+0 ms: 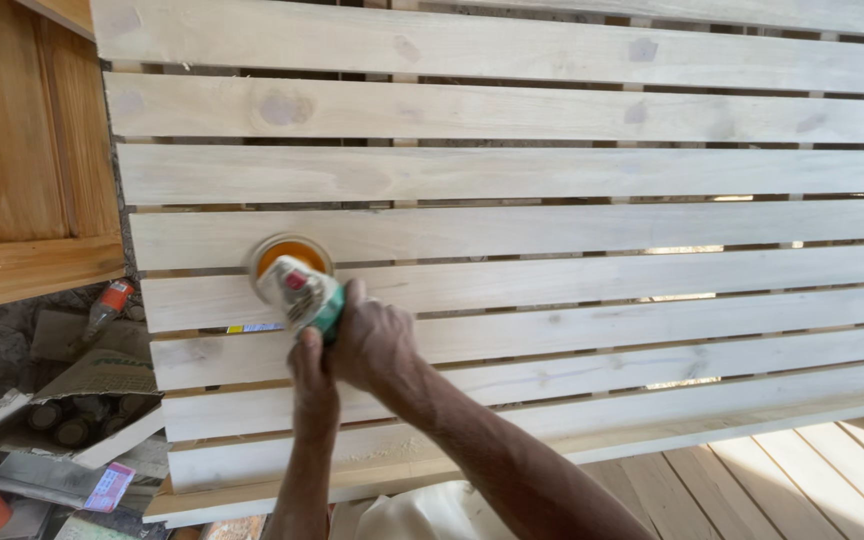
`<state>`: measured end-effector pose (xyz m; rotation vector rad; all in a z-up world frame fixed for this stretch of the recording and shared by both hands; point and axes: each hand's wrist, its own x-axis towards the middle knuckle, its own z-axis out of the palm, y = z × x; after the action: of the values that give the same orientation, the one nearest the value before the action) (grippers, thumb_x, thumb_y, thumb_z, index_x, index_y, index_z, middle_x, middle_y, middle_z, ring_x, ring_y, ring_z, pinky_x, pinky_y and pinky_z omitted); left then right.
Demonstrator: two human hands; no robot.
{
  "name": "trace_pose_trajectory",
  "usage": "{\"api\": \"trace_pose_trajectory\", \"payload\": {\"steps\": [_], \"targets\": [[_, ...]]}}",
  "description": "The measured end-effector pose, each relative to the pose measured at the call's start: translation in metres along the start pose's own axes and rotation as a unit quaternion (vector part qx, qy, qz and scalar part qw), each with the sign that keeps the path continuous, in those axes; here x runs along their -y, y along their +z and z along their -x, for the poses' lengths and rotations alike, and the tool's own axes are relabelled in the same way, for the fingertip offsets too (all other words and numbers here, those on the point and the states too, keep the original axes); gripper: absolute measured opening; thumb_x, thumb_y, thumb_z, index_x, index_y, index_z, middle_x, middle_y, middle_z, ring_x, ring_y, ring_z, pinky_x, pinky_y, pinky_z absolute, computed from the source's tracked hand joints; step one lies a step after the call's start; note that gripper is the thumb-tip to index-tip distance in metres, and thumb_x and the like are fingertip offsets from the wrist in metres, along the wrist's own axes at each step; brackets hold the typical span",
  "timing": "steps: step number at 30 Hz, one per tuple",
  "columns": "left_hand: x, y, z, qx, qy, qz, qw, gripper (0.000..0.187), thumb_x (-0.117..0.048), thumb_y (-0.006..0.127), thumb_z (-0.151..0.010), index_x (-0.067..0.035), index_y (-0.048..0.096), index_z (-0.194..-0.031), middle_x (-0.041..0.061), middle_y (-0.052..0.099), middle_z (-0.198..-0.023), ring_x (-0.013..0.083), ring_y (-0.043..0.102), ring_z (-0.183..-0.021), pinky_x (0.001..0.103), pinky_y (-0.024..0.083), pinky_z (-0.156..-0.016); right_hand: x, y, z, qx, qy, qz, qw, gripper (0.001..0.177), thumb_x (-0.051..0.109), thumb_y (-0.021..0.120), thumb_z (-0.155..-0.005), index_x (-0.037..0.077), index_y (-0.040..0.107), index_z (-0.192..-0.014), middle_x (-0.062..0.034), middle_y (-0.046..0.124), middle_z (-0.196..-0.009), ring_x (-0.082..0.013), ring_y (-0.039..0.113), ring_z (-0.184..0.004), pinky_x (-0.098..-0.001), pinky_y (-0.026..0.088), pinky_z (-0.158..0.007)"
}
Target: The person sands a slatted wooden structure using a power sander, moving the tool across the surface and wiping sawdust away by hand.
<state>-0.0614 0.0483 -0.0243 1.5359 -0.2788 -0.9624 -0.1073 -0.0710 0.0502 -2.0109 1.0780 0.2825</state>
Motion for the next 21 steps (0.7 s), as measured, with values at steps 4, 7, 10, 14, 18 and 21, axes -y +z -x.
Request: {"api": "trace_pose_trajectory", "payload": {"steps": [4,7,10,14,18,21], "targets": [[0.011,0.086,-0.007,0.086,-0.037,-0.007,0.996,0.069,-0.058,0.036,-0.100,-0.001,0.061,-0.130,0.016,0.070,-0.103,0.0237,0.068,-0.088,0.041,0.060,-0.069,-0.073,-0.056,0.013,-0.015,0.088,-0.017,0.996,0.059,0.039,0.072,-0.088,-0.004,0.046,-0.119,-0.0158,0.072,-0.075,-0.0205,0.067,-0.045,-0.0341,0.055,-0.034],[0.010,0.156,-0.006,0.145,-0.039,-0.011,0.989,0.067,-0.057,0.045,-0.101,0.000,0.065,-0.130,0.018,0.071,-0.100,0.0237,0.063,-0.083,0.037,0.053,-0.067,-0.124,-0.101,0.036,-0.101,0.109,-0.013,0.989,0.060,0.039,0.080,-0.081,-0.002,0.052,-0.115,-0.0222,0.075,-0.078,-0.0358,0.072,-0.062,-0.0479,0.059,-0.055],[0.005,0.225,-0.001,0.188,-0.009,-0.014,0.982,0.066,-0.056,0.050,-0.099,-0.001,0.063,-0.132,0.015,0.073,-0.109,0.0215,0.068,-0.093,0.034,0.054,-0.074,-0.173,-0.143,0.056,-0.125,0.173,-0.019,0.977,0.062,0.039,0.081,-0.078,0.000,0.053,-0.116,-0.0253,0.075,-0.083,-0.0438,0.074,-0.077,-0.0549,0.059,-0.071],[0.002,0.297,0.012,0.225,-0.012,-0.005,0.974,0.066,-0.056,0.054,-0.097,-0.001,0.063,-0.134,0.014,0.075,-0.115,0.0207,0.072,-0.100,0.034,0.058,-0.081,-0.230,-0.182,0.078,-0.131,0.231,-0.033,0.964,0.061,0.037,0.081,-0.077,0.000,0.053,-0.117,-0.0275,0.075,-0.087,-0.0440,0.076,-0.083,-0.0540,0.060,-0.076],[0.008,0.355,0.026,0.269,-0.062,-0.041,0.960,0.070,-0.058,0.053,-0.093,-0.002,0.061,-0.133,0.018,0.075,-0.112,0.0264,0.073,-0.096,0.038,0.060,-0.079,-0.281,-0.204,0.100,-0.155,0.281,-0.038,0.946,0.061,0.038,0.079,-0.081,-0.001,0.054,-0.121,-0.0277,0.075,-0.096,-0.0436,0.074,-0.089,-0.0540,0.060,-0.077],[0.007,0.398,0.028,0.322,-0.097,-0.079,0.938,0.072,-0.063,0.049,-0.094,-0.002,0.060,-0.131,0.020,0.074,-0.112,0.0276,0.075,-0.097,0.039,0.064,-0.082,-0.319,-0.222,0.109,-0.165,0.311,-0.089,0.932,0.061,0.038,0.075,-0.084,-0.001,0.056,-0.126,-0.0238,0.076,-0.103,-0.0377,0.078,-0.088,-0.0508,0.066,-0.074]]}}
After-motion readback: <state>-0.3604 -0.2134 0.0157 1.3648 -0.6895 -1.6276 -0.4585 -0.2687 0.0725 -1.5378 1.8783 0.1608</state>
